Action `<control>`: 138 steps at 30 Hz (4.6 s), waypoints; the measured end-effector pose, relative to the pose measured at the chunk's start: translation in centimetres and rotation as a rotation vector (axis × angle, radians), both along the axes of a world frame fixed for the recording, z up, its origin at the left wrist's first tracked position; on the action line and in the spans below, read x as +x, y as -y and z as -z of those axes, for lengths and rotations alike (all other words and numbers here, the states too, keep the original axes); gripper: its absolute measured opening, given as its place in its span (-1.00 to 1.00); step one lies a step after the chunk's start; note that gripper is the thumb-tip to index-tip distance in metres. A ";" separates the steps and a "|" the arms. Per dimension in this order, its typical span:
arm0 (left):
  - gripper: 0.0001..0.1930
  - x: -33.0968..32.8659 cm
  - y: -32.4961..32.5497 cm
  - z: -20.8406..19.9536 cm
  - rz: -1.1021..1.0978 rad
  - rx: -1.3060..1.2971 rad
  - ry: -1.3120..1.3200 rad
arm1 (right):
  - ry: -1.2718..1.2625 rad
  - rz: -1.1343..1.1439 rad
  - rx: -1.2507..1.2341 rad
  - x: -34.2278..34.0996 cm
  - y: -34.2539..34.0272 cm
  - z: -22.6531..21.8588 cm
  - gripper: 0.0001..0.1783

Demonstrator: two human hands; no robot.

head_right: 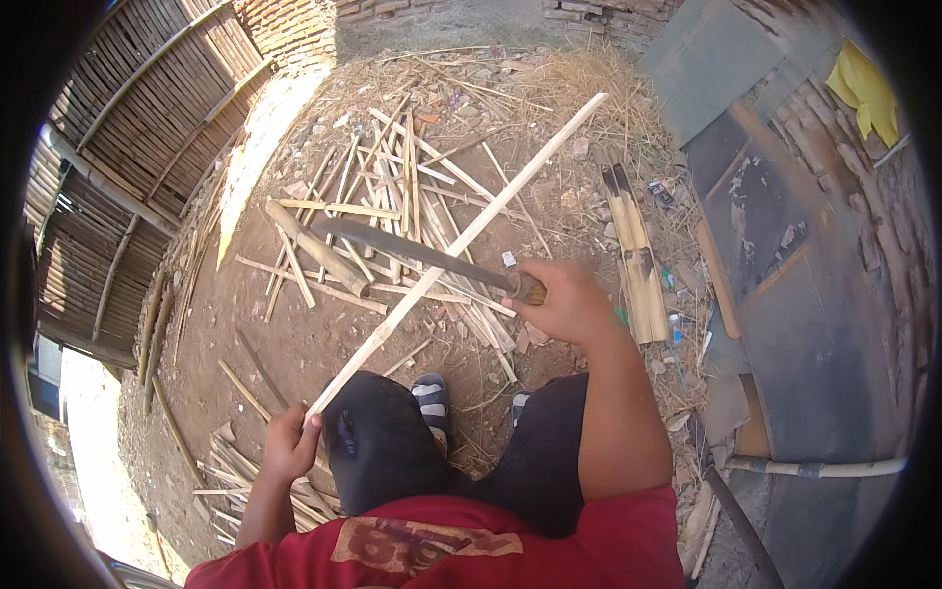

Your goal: The person shaves a thin strip of bamboo using a knife, holding the bamboo in one hand while sliding the knife along its surface repeatedly to refine its thickness.

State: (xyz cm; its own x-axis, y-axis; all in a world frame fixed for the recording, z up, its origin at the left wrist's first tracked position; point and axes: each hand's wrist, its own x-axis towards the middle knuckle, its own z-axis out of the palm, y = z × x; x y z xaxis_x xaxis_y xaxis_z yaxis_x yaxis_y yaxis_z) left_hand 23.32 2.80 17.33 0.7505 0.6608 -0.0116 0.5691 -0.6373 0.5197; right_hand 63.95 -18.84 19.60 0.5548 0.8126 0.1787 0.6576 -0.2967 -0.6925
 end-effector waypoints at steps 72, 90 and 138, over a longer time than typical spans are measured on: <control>-0.51 -5.3 9.5 5.5 -0.148 -0.220 0.037 | 0.185 -0.186 -0.053 -4.1 -3.2 2.8 -0.52; -0.49 -4.9 10.0 6.0 -0.128 0.021 -0.092 | 0.130 -0.157 -0.155 -2.4 2.9 5.6 -0.48; -0.50 -5.6 7.5 5.4 -0.135 0.099 -0.118 | 0.186 -0.385 -0.348 -5.5 -0.5 4.1 -0.55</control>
